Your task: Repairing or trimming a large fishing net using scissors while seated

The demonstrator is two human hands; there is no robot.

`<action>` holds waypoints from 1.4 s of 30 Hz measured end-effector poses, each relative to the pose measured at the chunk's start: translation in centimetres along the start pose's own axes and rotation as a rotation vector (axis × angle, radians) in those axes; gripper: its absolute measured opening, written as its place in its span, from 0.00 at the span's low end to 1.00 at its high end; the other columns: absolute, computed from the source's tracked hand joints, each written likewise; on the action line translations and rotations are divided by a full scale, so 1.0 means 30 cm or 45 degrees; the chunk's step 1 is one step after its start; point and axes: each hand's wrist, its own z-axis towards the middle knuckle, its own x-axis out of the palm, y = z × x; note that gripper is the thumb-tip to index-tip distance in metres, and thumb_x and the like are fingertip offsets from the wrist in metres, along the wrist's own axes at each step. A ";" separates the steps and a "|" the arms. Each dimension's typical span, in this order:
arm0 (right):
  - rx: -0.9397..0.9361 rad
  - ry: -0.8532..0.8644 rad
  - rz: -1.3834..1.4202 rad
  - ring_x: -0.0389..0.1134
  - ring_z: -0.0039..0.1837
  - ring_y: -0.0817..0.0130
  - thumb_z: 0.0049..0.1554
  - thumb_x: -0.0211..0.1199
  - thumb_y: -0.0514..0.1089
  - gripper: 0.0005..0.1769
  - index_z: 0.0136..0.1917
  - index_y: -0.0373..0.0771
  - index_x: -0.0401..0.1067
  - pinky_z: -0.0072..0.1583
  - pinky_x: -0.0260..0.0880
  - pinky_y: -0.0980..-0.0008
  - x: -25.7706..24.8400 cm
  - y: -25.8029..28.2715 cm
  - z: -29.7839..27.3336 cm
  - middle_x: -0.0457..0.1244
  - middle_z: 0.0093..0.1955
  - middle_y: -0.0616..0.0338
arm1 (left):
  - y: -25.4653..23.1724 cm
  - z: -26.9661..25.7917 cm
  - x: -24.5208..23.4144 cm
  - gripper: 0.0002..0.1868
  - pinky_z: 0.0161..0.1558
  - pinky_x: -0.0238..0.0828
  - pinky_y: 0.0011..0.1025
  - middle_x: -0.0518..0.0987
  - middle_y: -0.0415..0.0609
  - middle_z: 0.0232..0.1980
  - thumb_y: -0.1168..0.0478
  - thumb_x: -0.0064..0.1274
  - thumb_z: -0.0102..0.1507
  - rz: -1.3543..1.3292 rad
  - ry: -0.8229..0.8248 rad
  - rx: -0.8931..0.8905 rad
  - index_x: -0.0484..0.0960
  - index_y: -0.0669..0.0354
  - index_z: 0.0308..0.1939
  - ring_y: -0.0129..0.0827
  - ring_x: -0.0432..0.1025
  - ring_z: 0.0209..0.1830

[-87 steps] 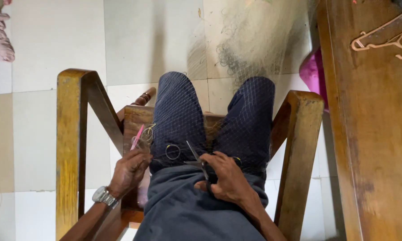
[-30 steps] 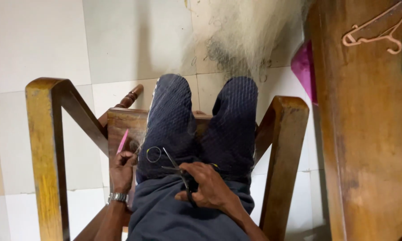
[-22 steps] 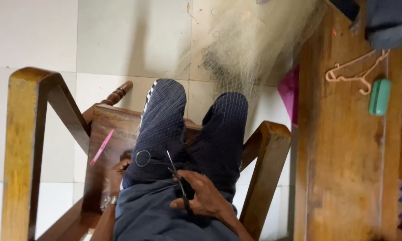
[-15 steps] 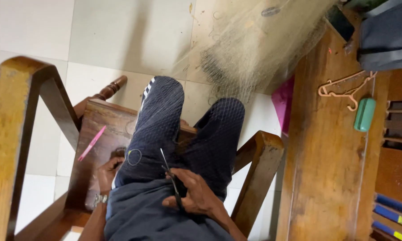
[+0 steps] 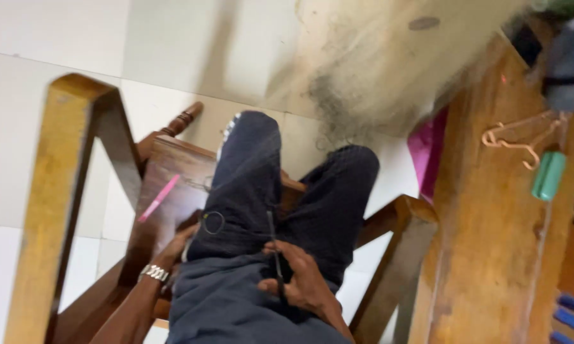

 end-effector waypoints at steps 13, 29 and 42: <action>0.466 -0.241 -0.106 0.66 0.58 0.72 0.38 0.67 0.60 0.36 0.58 0.47 0.65 0.57 0.60 0.71 0.024 0.170 0.173 0.68 0.54 0.63 | -0.559 -0.259 0.134 0.17 0.26 0.58 0.46 0.76 0.55 0.22 0.56 0.37 0.56 1.474 -0.029 0.531 0.73 0.56 0.15 0.52 0.70 0.22; 0.242 0.254 0.025 0.61 0.32 0.78 0.40 0.70 0.47 0.17 0.43 0.44 0.69 0.36 0.61 0.75 0.106 0.292 0.478 0.65 0.30 0.66 | -0.501 -0.248 0.074 0.03 0.29 0.55 0.46 0.71 0.55 0.24 0.62 0.43 0.61 0.840 -0.875 0.805 0.67 0.55 0.36 0.53 0.65 0.23; 0.063 0.297 -0.423 0.63 0.46 0.41 0.42 0.60 0.42 0.34 0.60 0.37 0.51 0.45 0.61 0.50 0.249 0.209 0.433 0.62 0.47 0.41 | -0.941 -0.521 0.315 0.06 0.30 0.60 0.28 0.69 0.42 0.24 0.57 0.47 0.59 0.576 -0.033 0.670 0.70 0.53 0.32 0.26 0.61 0.23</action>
